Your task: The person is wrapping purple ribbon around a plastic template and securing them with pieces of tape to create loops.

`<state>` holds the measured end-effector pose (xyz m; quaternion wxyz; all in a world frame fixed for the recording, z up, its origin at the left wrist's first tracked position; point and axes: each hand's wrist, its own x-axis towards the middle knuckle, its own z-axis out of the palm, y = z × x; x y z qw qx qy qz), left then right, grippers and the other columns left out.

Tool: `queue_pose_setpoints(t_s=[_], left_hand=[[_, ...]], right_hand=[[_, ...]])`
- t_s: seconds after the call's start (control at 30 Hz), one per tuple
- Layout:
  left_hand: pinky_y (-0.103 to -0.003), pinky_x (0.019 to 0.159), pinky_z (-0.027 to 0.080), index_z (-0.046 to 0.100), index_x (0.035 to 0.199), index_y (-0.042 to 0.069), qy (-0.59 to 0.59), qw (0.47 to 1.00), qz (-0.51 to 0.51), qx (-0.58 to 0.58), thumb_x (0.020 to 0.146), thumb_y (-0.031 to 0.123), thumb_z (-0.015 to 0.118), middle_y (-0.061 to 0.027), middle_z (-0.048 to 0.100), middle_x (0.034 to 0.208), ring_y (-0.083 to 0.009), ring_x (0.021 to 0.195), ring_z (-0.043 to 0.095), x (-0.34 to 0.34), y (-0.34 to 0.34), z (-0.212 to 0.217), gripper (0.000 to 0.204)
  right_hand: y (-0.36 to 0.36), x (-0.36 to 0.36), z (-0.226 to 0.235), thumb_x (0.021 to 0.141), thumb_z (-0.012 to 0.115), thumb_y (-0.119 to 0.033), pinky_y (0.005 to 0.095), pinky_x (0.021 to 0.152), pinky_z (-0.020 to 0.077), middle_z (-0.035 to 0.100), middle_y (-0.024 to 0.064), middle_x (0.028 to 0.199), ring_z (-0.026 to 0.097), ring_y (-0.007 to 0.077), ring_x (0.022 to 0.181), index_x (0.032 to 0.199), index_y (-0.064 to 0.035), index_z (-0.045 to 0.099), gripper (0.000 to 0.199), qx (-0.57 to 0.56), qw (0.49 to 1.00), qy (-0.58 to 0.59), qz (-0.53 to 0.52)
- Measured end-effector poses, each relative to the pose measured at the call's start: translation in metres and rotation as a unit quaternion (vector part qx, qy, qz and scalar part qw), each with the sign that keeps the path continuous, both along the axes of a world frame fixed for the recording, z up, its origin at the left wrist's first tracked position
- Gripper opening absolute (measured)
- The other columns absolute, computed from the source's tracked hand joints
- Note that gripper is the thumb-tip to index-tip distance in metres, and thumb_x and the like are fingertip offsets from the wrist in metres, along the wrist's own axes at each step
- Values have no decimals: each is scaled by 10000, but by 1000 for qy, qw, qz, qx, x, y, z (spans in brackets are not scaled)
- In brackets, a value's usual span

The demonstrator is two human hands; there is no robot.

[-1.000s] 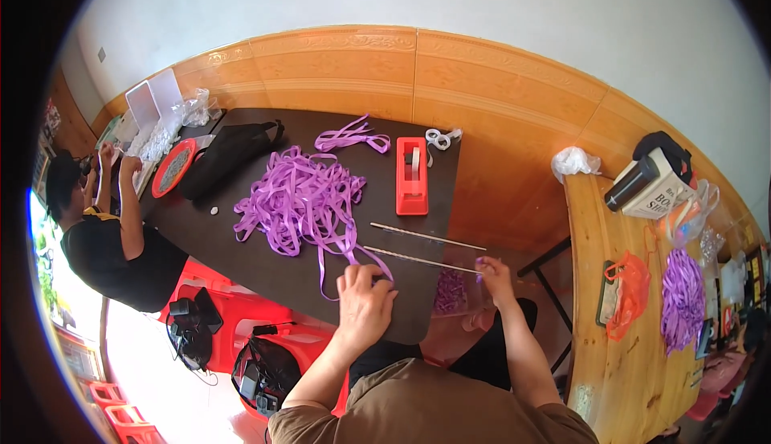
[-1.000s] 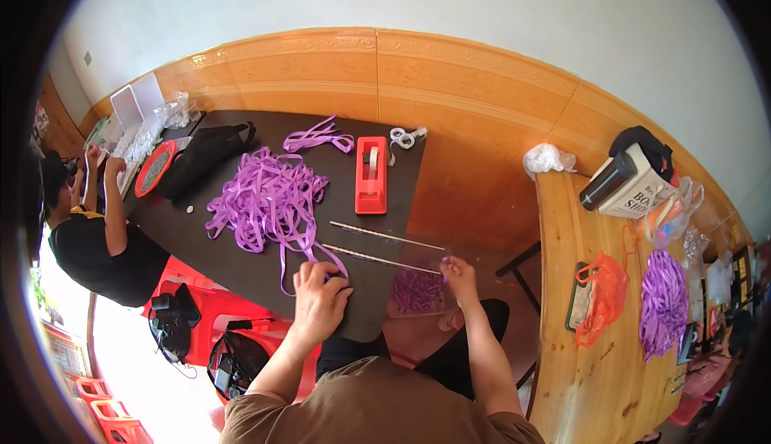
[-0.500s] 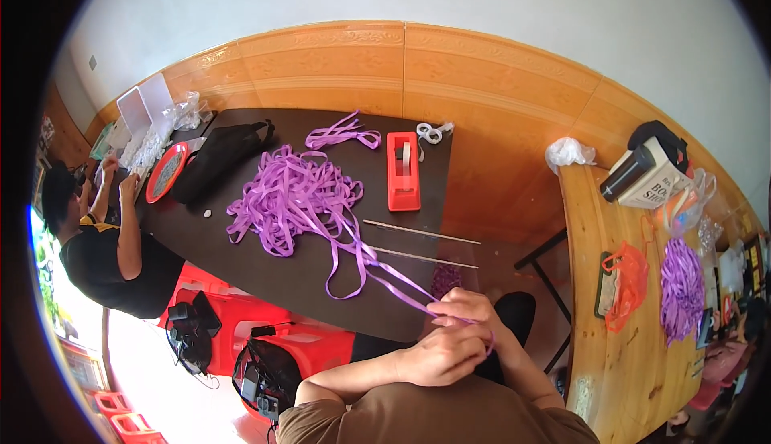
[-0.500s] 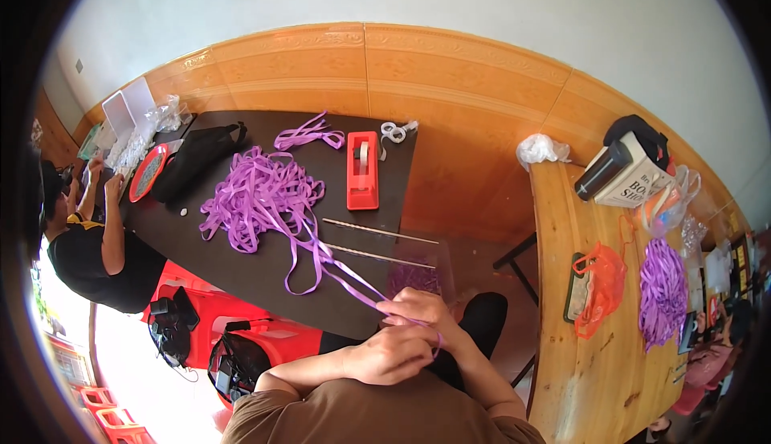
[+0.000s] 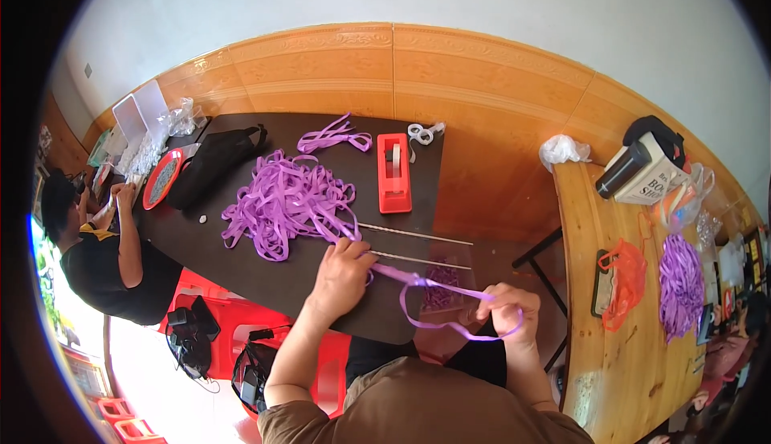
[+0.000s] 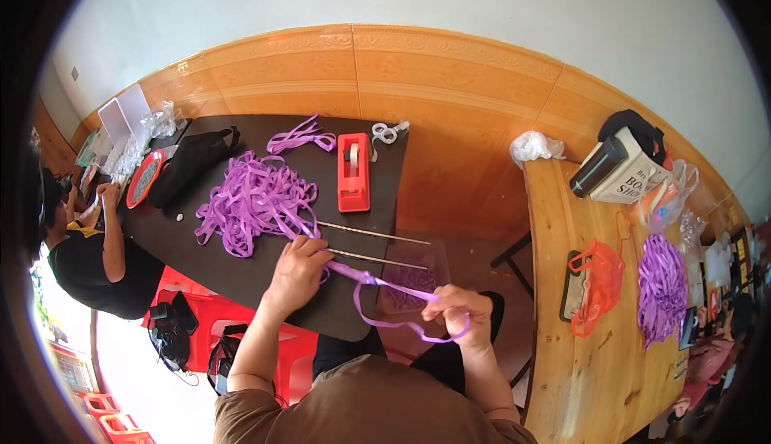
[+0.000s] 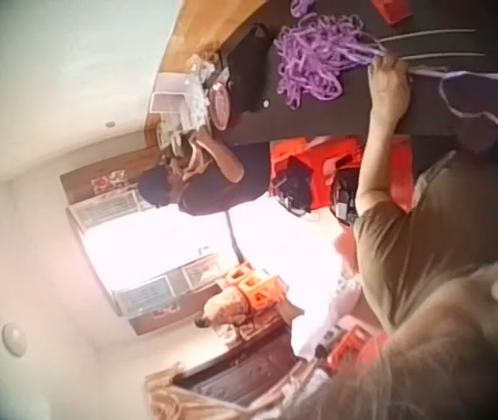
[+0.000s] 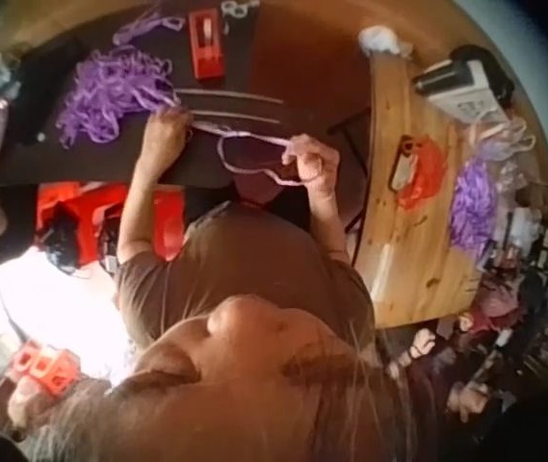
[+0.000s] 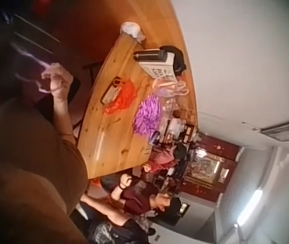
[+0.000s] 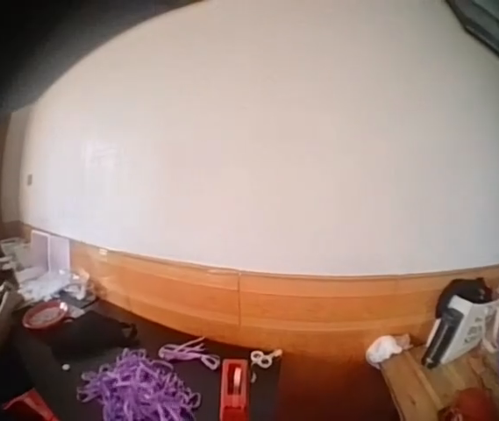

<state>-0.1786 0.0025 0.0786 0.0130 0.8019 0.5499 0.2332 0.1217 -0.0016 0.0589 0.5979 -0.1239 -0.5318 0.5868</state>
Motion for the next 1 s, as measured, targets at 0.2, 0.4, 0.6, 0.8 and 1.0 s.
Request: queue_pose_setpoints(t_s=[0.2,0.4,0.6,0.8,1.0], left_hand=[[-419,748,458,612,825,-35,-92,985,81,122,648,-96,502,-183,588,836,-367,821,555,-54,5,-7,217],[-445,866,382,510,1132,-43,45,969,198,141,643,-105,461,-211,511,1102,-370,997,481,-8,-8,43,496],[-422,913,411,520,1169,-46,-219,952,-208,-45,601,-87,501,-208,514,1175,-364,1055,502,103,-27,40,570],[-357,893,412,413,1289,-45,-407,832,-313,-208,791,72,641,-201,556,1106,-280,1009,539,139,-5,4,561],[-204,699,468,599,1081,-46,-656,590,-191,-431,890,56,568,-41,630,809,-87,723,580,162,-35,-33,219]], right_hand=[[15,23,0,892,572,-232,296,574,377,551,97,784,465,162,641,827,-9,566,232,-78,977,195,25],[25,29,-4,902,550,-292,310,577,423,586,154,785,567,229,697,851,33,622,336,-83,981,156,73],[25,29,3,922,481,-404,307,565,416,580,178,747,557,228,629,848,27,609,455,-39,981,138,127],[26,33,8,941,408,-449,304,572,373,537,134,710,495,194,616,814,-8,555,481,-59,974,149,159],[38,49,1,901,544,-301,320,586,416,568,127,705,512,188,590,931,-23,591,283,-37,978,140,151]])
